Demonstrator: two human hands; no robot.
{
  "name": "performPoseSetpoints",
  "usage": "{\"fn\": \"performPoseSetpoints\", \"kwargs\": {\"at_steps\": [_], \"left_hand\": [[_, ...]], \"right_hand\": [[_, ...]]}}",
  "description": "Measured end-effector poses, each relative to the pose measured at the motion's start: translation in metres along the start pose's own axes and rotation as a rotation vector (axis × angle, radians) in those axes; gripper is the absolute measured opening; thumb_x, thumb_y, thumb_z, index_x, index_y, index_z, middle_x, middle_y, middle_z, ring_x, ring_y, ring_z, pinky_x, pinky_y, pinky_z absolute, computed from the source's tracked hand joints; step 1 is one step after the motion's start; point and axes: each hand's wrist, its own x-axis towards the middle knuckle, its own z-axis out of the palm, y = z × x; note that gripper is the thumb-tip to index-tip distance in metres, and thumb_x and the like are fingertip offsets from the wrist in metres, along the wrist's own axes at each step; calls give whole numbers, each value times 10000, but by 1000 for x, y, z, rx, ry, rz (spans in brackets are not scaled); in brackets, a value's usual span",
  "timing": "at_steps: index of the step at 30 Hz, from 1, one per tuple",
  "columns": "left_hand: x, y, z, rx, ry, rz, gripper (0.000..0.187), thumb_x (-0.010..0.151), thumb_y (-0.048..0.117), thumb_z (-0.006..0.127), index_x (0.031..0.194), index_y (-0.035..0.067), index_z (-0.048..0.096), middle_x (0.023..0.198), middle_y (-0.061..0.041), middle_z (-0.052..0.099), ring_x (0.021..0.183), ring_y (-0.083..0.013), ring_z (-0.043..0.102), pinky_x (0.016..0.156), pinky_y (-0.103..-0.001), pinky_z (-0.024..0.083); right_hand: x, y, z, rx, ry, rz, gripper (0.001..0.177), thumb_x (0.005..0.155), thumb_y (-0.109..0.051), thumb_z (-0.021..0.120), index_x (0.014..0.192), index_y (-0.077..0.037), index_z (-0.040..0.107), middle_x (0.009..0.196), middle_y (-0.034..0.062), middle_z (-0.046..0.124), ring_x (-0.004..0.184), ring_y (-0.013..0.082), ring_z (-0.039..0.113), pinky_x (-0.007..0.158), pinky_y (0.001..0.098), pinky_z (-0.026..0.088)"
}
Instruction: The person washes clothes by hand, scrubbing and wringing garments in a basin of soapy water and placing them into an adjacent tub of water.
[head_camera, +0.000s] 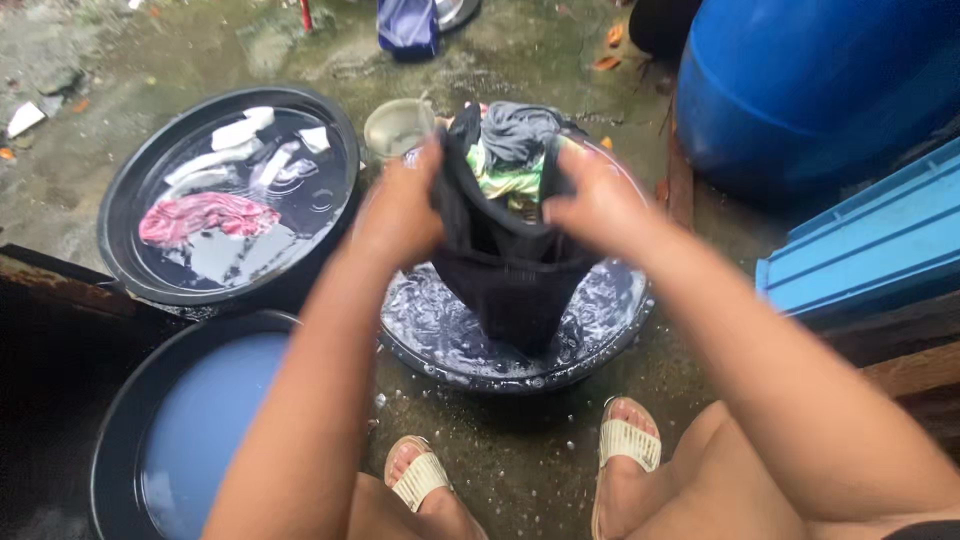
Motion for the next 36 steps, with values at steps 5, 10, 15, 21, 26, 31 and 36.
{"fn": "performPoseSetpoints", "kwargs": {"at_steps": [5,10,15,21,26,31,36], "left_hand": [[-48,-65,148,238,-503,-481,782,855,159,730,1530,294,360,1467,-248,434,1280,-482,547,1038,-558,477],[-74,-91,247,133,-582,-608,852,877,90,687,1598,227,254,1452,-286,451,1229,-471,613,1006,-519,523],[-85,-102,311,86,-669,-666,681,991,217,612,1576,219,262,1523,-284,347,1232,-467,595,1027,-493,504],[-92,-130,345,114,-827,-667,823,904,47,619,1614,207,235,1467,-223,525,1290,-363,598,1069,-452,493],[-94,-177,356,123,-855,-503,572,870,93,662,1421,109,510,1333,-231,652,1254,-370,631,1060,-446,499],[-60,-187,258,92,-753,-532,505,818,101,674,1323,94,651,1161,-214,722,1058,-342,697,905,-428,537],[-23,-124,106,-121,-465,-550,640,752,77,704,1381,101,585,1004,-198,746,863,-302,724,731,-396,562]], "right_hand": [[-72,83,123,-456,-551,658,906,812,-96,744,1586,-307,322,1354,216,518,1181,459,623,979,527,526],[-103,120,180,-429,-714,736,991,691,-162,891,1513,-282,349,1430,188,430,1192,422,616,974,480,541],[-114,150,223,-442,-805,763,858,802,-135,780,1530,-254,344,1440,190,434,1176,401,640,950,477,562],[-144,201,268,-450,-790,722,653,902,-77,592,1513,-163,376,1481,271,396,1181,412,637,925,479,571],[-129,186,236,-363,-835,714,623,888,-52,582,1487,-192,483,1362,191,624,1219,373,667,989,477,550],[-84,136,137,-436,-952,666,952,743,-222,870,1539,-220,347,1528,180,410,1300,411,564,1062,466,503],[-51,93,63,-308,-861,569,1109,727,-310,914,1553,-104,204,1533,240,350,1361,414,498,1110,439,463]]}}
